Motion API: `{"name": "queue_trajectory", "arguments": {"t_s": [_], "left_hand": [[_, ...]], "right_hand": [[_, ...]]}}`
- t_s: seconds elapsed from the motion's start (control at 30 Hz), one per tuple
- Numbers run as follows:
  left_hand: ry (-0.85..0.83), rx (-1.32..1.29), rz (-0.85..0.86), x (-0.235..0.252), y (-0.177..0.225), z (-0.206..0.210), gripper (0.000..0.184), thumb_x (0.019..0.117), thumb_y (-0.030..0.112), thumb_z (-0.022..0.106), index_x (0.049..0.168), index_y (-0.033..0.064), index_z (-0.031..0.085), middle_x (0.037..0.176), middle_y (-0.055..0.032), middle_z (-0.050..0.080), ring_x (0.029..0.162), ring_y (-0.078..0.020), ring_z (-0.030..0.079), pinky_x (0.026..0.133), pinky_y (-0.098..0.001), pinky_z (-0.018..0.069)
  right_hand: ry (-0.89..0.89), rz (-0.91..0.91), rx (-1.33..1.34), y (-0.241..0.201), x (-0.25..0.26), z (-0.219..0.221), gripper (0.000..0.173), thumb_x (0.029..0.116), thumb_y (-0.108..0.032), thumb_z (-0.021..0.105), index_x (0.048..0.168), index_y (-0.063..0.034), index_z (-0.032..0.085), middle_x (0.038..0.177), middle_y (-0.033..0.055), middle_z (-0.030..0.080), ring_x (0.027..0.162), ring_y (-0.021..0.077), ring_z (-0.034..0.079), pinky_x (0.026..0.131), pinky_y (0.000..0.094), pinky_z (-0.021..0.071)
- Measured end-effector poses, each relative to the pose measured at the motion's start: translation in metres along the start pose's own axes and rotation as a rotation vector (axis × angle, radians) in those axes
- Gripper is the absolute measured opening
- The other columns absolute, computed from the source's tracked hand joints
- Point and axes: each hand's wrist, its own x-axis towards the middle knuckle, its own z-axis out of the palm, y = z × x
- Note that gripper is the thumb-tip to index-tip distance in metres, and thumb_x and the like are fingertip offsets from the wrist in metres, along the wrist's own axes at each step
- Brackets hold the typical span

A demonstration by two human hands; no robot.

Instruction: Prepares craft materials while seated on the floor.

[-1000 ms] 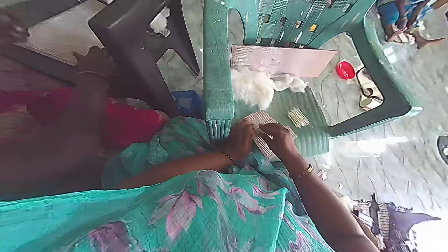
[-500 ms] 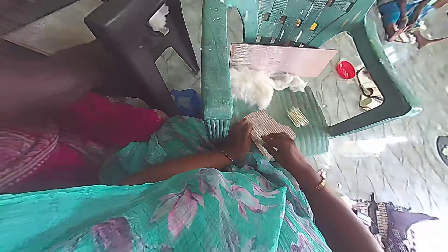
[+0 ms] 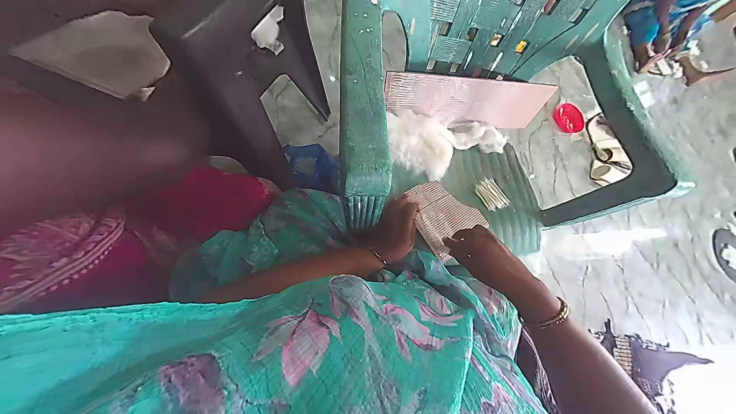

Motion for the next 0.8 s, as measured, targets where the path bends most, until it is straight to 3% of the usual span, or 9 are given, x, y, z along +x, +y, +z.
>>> {"name": "queue_trajectory", "arguments": {"t_s": [0.1, 0.23, 0.4, 0.63, 0.8], "left_hand": [[0.015, 0.003, -0.012, -0.001, 0.000, 0.002, 0.028, 0.1023, 0.006, 0.048, 0.118, -0.0111, 0.065, 0.130, -0.0268, 0.066, 0.132, -0.0452, 0.057, 0.112, -0.0545, 0.0441], [0.067, 0.038, 0.044, -0.002, -0.004, 0.008, 0.030, 0.1035, 0.007, 0.047, 0.121, -0.0109, 0.064, 0.126, -0.0253, 0.069, 0.129, -0.0452, 0.059, 0.111, -0.0550, 0.0455], [0.081, 0.051, 0.052, -0.003, -0.006, 0.009, 0.029, 0.1025, 0.006, 0.048, 0.120, -0.0098, 0.064, 0.127, -0.0266, 0.067, 0.127, -0.0441, 0.061, 0.109, -0.0542, 0.0474], [0.058, 0.032, 0.049, -0.002, -0.005, 0.009, 0.029, 0.1020, 0.006, 0.047, 0.117, -0.0120, 0.064, 0.126, -0.0264, 0.068, 0.130, -0.0445, 0.058, 0.112, -0.0537, 0.0447], [0.077, 0.041, 0.067, -0.004, -0.006, 0.010, 0.030, 0.1004, 0.005, 0.049, 0.118, -0.0129, 0.064, 0.126, -0.0299, 0.066, 0.128, -0.0455, 0.060, 0.110, -0.0533, 0.0463]], "right_hand": [[0.251, -0.079, -0.022, 0.007, 0.005, 0.020, 0.022, 0.0989, -0.008, 0.060, 0.111, -0.0024, 0.078, 0.102, 0.0191, 0.075, 0.100, 0.0395, 0.070, 0.089, 0.0527, 0.0558], [0.438, -0.141, -0.050, 0.010, 0.042, 0.027, 0.020, 0.0958, -0.005, 0.066, 0.111, -0.0034, 0.078, 0.105, 0.0191, 0.074, 0.101, 0.0398, 0.069, 0.089, 0.0524, 0.0559], [0.462, -0.170, -0.086, 0.014, 0.061, 0.023, 0.019, 0.0963, -0.004, 0.065, 0.111, -0.0035, 0.078, 0.105, 0.0182, 0.074, 0.100, 0.0398, 0.068, 0.088, 0.0520, 0.0551], [0.312, -0.157, -0.030, 0.034, -0.004, 0.024, 0.021, 0.0988, -0.010, 0.062, 0.110, -0.0056, 0.079, 0.103, 0.0166, 0.075, 0.099, 0.0383, 0.069, 0.087, 0.0528, 0.0562], [0.458, -0.168, -0.041, 0.036, 0.013, 0.033, 0.020, 0.0956, -0.006, 0.065, 0.110, -0.0047, 0.079, 0.107, 0.0184, 0.074, 0.101, 0.0398, 0.069, 0.088, 0.0535, 0.0566]]}}
